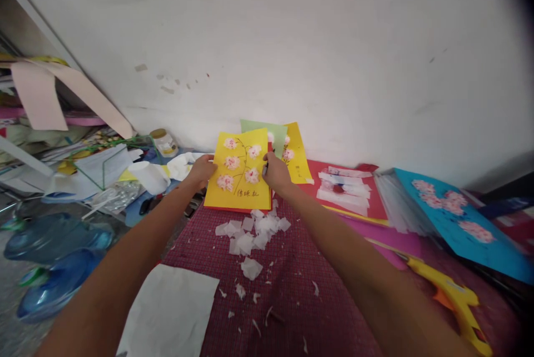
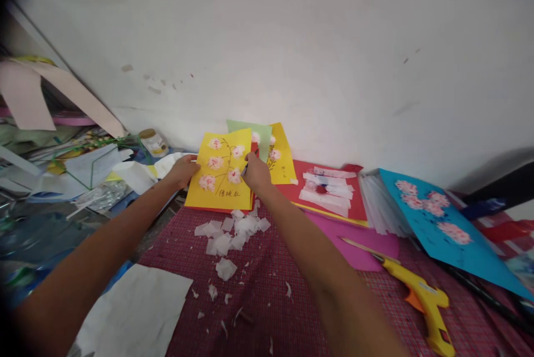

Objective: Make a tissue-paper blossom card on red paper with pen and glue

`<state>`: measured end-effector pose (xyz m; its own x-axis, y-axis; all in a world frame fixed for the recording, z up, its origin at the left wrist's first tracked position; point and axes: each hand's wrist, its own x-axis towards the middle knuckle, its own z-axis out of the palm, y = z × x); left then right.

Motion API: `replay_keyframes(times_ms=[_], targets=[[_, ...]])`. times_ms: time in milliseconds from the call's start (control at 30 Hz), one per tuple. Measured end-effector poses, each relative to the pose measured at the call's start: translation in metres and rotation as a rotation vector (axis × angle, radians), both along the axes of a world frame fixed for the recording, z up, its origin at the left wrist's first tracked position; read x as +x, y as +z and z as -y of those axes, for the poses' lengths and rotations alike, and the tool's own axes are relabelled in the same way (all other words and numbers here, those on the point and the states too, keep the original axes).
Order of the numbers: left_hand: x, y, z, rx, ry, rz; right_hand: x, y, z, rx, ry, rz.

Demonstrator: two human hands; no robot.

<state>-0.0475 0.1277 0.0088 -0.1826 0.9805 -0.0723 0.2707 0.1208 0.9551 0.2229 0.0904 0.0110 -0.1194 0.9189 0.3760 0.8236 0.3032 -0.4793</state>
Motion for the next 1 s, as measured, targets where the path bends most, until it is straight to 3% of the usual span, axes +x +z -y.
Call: replay_keyframes(times_ms=[133,267,367,500,633,767,867,1000], targets=[[-0.004,-0.007,-0.005,0.071,0.065,-0.102,0.006,0.005,0.011,-0.003,-0.019,0.020],[-0.007,-0.010,0.002,0.131,0.060,-0.185,0.021,0.013,0.043,0.004,-0.012,0.039],[-0.009,-0.009,0.012,0.179,0.060,-0.264,0.039,0.021,0.085,0.051,0.039,0.047],[-0.012,-0.003,0.025,0.234,0.073,-0.376,0.076,0.024,0.167,0.079,0.156,0.051],[-0.012,0.005,0.038,0.272,0.068,-0.492,0.121,0.006,0.262,0.040,0.209,0.036],[-0.010,0.010,0.048,0.254,0.017,-0.616,0.154,-0.028,0.340,0.054,0.097,-0.077],[-0.011,0.015,0.052,0.203,-0.046,-0.731,0.165,-0.052,0.379,0.078,-0.001,-0.146],[-0.012,0.024,0.060,0.152,-0.120,-0.868,0.168,-0.070,0.411,0.101,-0.086,-0.181]])
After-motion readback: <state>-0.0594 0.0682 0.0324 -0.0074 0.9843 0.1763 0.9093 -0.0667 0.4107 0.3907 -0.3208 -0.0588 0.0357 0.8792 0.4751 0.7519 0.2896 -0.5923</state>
